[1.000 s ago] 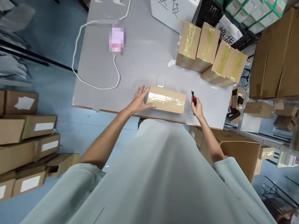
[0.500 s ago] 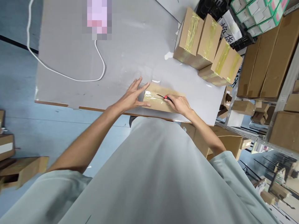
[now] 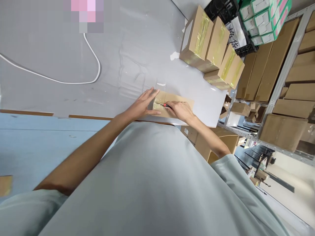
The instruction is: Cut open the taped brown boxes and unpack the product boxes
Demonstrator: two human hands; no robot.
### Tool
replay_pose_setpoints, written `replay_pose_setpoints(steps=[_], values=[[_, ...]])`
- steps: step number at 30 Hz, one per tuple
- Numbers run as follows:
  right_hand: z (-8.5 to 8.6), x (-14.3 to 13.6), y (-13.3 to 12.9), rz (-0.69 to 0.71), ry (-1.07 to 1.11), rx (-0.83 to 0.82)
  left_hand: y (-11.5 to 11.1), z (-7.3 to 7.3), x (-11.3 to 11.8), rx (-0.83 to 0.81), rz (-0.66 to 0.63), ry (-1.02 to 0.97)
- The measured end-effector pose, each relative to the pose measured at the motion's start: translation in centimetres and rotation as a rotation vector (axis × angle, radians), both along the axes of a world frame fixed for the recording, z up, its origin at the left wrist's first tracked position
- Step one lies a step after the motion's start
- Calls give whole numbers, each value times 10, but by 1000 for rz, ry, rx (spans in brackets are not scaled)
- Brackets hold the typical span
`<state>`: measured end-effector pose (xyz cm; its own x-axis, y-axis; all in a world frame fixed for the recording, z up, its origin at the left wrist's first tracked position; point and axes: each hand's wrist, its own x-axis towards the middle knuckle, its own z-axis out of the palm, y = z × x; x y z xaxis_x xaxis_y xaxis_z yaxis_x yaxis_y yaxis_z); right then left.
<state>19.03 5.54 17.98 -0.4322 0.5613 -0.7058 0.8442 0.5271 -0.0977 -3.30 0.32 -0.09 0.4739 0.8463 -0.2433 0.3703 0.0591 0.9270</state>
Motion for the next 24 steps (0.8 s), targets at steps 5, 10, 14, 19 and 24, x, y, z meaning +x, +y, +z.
replay_pose_setpoints(steps=[5, 10, 14, 19, 24], values=[[11, -6, 4, 23, -51, -38, -1, 2, 3, 11, -22, -18], [20, -21, 7, 49, -128, -77, 1, 5, 5, 41, -55, -17], [20, -40, 3, 73, -223, -62, 7, 5, 5, 36, -72, -30], [20, -48, -2, 74, -258, -30, 8, 5, 3, -7, -72, 7], [19, -23, -2, 77, -230, -19, 6, 12, 10, -28, -65, 66]])
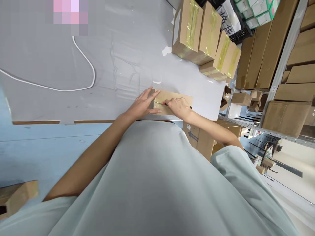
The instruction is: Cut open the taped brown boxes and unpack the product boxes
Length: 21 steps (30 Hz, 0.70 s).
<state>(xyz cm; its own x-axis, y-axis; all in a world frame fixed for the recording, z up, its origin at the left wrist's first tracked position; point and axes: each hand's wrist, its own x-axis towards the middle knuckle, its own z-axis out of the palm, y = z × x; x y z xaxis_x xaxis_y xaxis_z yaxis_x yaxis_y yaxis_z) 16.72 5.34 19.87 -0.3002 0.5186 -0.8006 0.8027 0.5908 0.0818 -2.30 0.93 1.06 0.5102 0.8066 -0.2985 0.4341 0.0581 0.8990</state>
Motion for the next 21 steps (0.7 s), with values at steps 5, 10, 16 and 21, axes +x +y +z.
replay_pose_setpoints(steps=[5, 10, 16, 21], values=[[7, 76, -1, -70, -137, -3, -2, 17, 4, 11, 16, 73], [3, 139, -11, -118, -80, 35, -3, 28, 3, 0, 64, 170], [-11, 145, -21, -150, 70, 96, -9, 36, 62, 193, 349, 263], [-2, 169, -32, -251, 129, 95, -17, 41, 104, 208, 523, 376]])
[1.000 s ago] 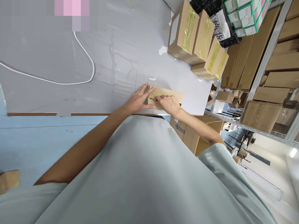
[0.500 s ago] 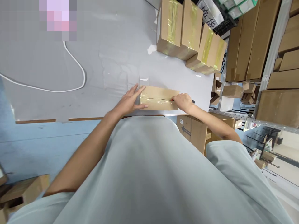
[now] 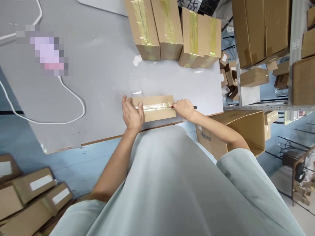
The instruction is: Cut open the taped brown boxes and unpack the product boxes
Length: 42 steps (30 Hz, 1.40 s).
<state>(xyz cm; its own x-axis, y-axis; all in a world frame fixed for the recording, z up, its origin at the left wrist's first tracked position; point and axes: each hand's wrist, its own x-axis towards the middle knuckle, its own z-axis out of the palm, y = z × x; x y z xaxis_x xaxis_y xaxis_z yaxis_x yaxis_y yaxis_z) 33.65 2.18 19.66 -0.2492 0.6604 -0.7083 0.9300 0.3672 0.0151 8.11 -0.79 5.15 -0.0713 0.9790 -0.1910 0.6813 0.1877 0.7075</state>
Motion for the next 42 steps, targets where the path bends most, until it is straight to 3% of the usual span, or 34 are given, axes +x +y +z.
replay_pose_setpoints(steps=[6, 15, 22, 26, 33, 37, 42], values=[[-1, 36, -8, -37, 6, 20, 0, 6, -5, -13, -34, 48], [14, 21, -2, 48, 90, -6, 2, 7, -3, -54, -41, 80], [-18, 1, 12, 91, 144, -10, 2, 9, -3, -101, -15, 7], [-21, 3, 12, 56, 96, -22, 3, 11, -2, -116, -32, 40], [-2, 33, 12, 48, 20, -76, 3, 6, -2, -61, -11, 87], [-12, 51, 24, 41, 56, -83, 3, 4, -2, -49, -11, 96], [-33, 113, 24, -19, 232, -137, 1, 3, -12, 13, -29, 80]])
